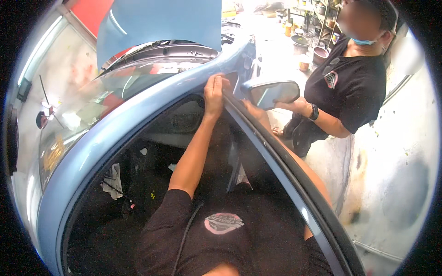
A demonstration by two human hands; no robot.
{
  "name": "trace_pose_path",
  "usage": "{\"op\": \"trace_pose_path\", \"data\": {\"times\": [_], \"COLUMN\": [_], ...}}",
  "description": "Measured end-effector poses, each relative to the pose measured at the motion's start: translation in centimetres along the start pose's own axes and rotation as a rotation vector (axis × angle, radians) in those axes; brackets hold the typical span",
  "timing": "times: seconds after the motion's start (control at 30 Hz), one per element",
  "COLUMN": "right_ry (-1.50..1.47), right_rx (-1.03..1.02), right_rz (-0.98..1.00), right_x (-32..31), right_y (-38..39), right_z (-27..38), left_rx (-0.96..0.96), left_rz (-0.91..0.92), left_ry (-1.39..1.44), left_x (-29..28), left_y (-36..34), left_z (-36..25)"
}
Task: The person removes a side mirror from a blue car door using a tool, handles the mirror assembly while leaning into the car, and then reinstalls the mirror onto the car door frame.
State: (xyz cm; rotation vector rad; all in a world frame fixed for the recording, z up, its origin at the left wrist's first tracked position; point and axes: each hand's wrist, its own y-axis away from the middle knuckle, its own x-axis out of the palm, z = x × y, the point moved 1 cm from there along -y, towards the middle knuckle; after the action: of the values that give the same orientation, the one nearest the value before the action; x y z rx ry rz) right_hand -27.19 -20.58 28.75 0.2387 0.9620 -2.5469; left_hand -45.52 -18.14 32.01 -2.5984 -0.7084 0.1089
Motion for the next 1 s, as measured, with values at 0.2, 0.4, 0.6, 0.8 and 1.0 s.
{"op": "trace_pose_path", "data": {"times": [0.2, 0.4, 0.6, 0.8, 1.0], "right_ry": [0.128, -0.322, 0.133, 0.214, 0.108], "right_rx": [0.044, 0.419, 0.077, 0.128, 0.239], "right_rz": [0.079, 0.082, 0.014, 0.022, 0.120], "right_x": [-1.3, 0.4, -3.7, -3.8, -3.4], "right_y": [2.1, 1.8, 0.6, -1.3, -2.1], "right_z": [-1.2, 0.8, 0.2, 1.1, 5.5], "left_rx": [0.130, -0.157, -0.315, -0.204, 0.036], "left_rz": [-0.072, 0.345, 1.296, 1.121, 0.925], "left_ry": [-0.026, -1.134, -1.935, -1.832, -1.673], "left_x": [4.1, 3.2, 4.2, -5.5, -16.4], "left_y": [-9.9, -22.9, -29.0, -33.8, -37.4], "left_z": [-10.8, -7.9, -4.5, 7.3, 14.1]}}
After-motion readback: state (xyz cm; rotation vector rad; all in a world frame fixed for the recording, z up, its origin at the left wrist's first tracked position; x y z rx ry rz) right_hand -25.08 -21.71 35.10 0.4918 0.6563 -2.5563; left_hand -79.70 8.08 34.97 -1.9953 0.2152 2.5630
